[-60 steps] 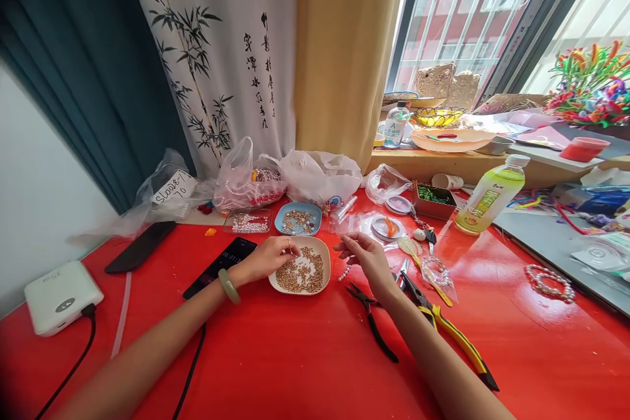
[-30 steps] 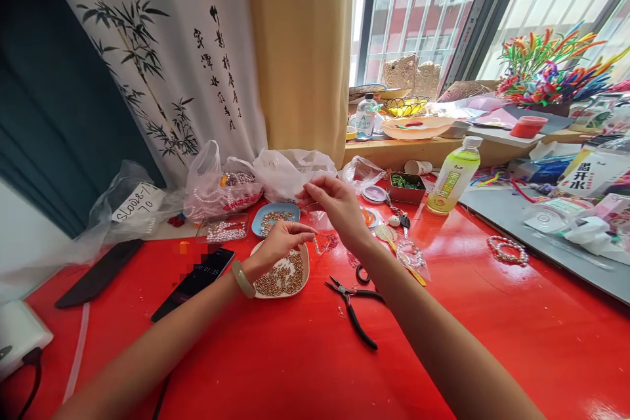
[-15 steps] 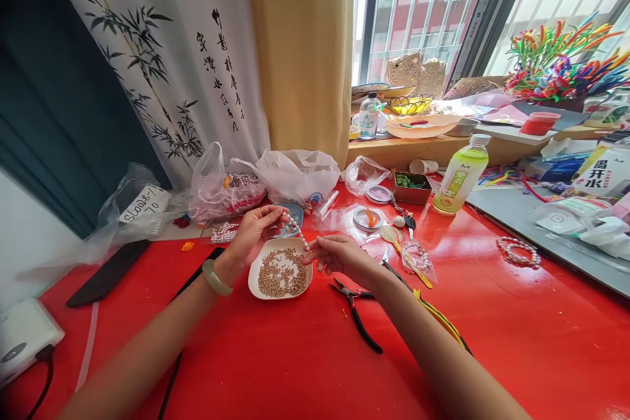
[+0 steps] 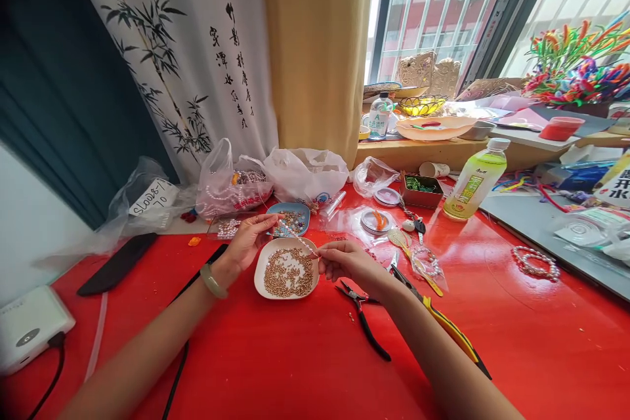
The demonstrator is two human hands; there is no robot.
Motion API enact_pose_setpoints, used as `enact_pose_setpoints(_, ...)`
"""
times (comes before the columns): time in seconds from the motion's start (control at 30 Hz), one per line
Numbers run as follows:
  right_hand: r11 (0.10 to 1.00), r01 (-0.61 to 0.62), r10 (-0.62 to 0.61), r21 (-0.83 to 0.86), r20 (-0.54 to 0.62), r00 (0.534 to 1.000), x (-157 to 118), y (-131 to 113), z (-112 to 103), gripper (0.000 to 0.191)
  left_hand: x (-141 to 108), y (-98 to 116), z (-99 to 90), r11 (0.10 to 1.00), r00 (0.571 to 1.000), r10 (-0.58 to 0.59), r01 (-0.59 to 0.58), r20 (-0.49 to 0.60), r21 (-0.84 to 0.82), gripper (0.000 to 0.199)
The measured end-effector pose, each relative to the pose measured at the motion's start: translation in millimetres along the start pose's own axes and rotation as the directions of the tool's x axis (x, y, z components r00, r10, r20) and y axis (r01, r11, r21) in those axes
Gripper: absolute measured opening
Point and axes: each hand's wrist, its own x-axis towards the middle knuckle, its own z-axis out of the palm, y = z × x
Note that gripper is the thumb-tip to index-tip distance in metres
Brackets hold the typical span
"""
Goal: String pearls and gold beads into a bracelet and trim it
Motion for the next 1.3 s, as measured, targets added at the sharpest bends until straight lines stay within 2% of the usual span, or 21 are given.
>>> enact_pose_setpoints(0.2, 0.952, 0.041, -0.058, -0.302, -0.047, 0.997, -4.4, -8.1, -6.1, 0.018, -0.7, -1.6, -5.8, 0.995, 0.995, -0.098, 0.098, 0.024, 0.008, 0.022)
enact_pose_setpoints(0.3, 0.892, 0.03, -0.108, -0.452, -0.148, 0.983, -4.4, -14.0, -8.4, 0.02, -1.3, -3.6, -4.4, 0.987, 0.988, -0.148, 0.144, 0.04, 0.077, 0.023)
enact_pose_setpoints(0.43, 0.854, 0.109, -0.302, -0.51, -0.314, 0.9, 3.1, -23.4, -6.1, 0.024, -2.1, -7.3, 11.6, 0.964, 0.973, -0.205, 0.182, 0.103, 0.195, 0.025)
enact_pose_setpoints(0.5, 0.816, 0.143, -0.367, -0.56, -0.311, 0.877, 9.8, -29.7, -1.6, 0.027, -2.0, -10.4, 24.0, 0.954, 0.963, -0.207, 0.16, 0.172, 0.254, 0.025)
enact_pose_setpoints(0.57, 0.777, 0.172, -0.399, -0.605, -0.263, 0.879, 17.3, -35.9, 3.7, 0.028, -1.1, -14.4, 36.1, 0.947, 0.949, -0.187, 0.106, 0.252, 0.302, 0.025)
enact_pose_setpoints(0.7, 0.759, 0.233, -0.438, -0.608, -0.211, 0.874, 27.9, -44.6, 9.7, 0.023, 4.3, -23.4, 52.3, 0.923, 0.93, -0.175, 0.041, 0.323, 0.382, 0.023)
enact_pose_setpoints(0.8, 0.793, 0.239, -0.418, -0.561, -0.215, 0.882, 27.9, -49.4, 9.1, 0.023, 9.2, -28.7, 57.5, 0.907, 0.934, -0.159, 0.01, 0.321, 0.42, 0.02)
enact_pose_setpoints(0.87, 0.812, 0.282, -0.443, -0.511, -0.226, 0.868, 24.6, -52.6, 7.7, 0.023, 11.6, -30.5, 59.2, 0.906, 0.928, -0.145, -0.015, 0.344, 0.423, 0.018)
enact_pose_setpoints(1.0, 0.797, 0.407, -0.562, -0.446, -0.302, 0.77, 15.4, -56.8, 6.5, 0.021, 13.8, -29.1, 61.9, 0.908, 0.92, -0.111, -0.06, 0.376, 0.414, 0.018)
enact_pose_setpoints(1.1, 0.752, 0.489, -0.644, -0.442, -0.338, 0.686, 9.8, -58.7, 10.7, 0.02, 15.2, -24.7, 63.9, 0.905, 0.939, -0.049, -0.101, 0.339, 0.413, 0.018)
enact_pose_setpoints(1.17, 0.729, 0.527, -0.676, -0.438, -0.336, 0.656, 7.6, -60.4, 15.8, 0.02, 16.9, -22.4, 64.7, 0.911, 0.949, 0.007, -0.137, 0.317, 0.39, 0.02)
enact_pose_setpoints(1.23, 0.732, 0.532, -0.671, -0.425, -0.316, 0.671, 6.9, -61.7, 20.5, 0.018, 18.9, -21.7, 63.8, 0.918, 0.953, 0.047, -0.159, 0.3, 0.362, 0.021)
enact_pose_setpoints(1.3, 0.748, 0.515, -0.646, -0.418, -0.287, 0.707, 6.8, -60.9, 22.7, 0.015, 20.8, -22.3, 59.4, 0.918, 0.95, 0.058, -0.171, 0.307, 0.357, 0.022)
